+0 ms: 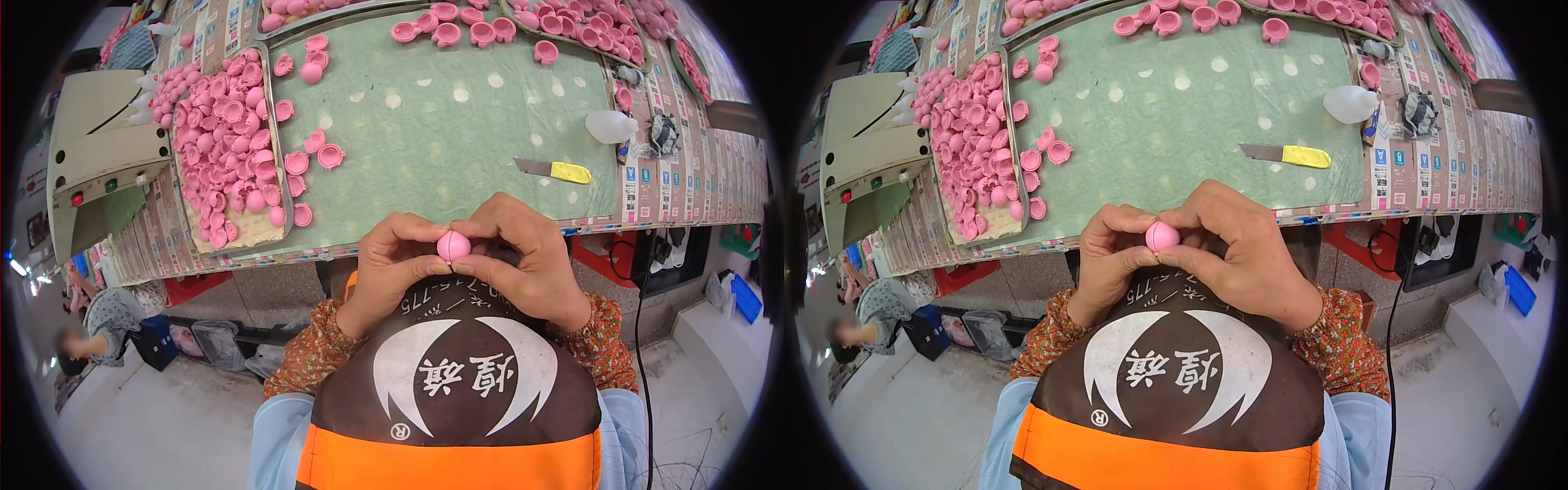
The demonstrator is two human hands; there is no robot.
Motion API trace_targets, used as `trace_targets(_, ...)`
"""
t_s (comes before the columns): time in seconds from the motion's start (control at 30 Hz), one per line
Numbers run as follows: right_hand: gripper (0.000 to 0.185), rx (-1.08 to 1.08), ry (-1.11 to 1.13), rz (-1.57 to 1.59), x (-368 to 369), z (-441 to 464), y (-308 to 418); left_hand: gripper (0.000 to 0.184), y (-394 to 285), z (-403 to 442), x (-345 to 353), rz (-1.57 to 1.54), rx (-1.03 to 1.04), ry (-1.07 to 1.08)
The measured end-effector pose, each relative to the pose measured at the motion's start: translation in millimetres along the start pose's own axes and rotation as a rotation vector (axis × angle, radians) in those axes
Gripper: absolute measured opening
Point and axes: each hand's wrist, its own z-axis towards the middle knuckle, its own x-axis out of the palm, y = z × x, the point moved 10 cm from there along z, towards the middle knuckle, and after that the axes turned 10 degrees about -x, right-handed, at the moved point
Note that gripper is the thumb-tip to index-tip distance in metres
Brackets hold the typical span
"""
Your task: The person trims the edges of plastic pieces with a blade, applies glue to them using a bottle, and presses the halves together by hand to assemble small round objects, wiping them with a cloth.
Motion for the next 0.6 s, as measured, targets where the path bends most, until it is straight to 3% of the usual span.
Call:
trace_targets(0.23, 0.030, -0.155, -0.022, -0.078, -2, 0, 8, 0.031, -1, -3, 0, 0.134, -0.011, -0.004)
trace_targets(0.3, 0.031, -0.285, -0.052, -0.192, -4, -1, 17, 0.031, -3, -4, 5, 0.179, -0.022, 0.010)
trace_targets(0.37, 0.033, -0.349, -0.096, -0.292, -5, -2, 24, 0.035, 4, -3, 9, 0.110, -0.163, -0.030)
trace_targets(0.6, 0.046, -0.543, -0.182, -0.548, 9, -12, 32, 0.046, -3, 2, 22, 0.112, -0.136, 0.051)
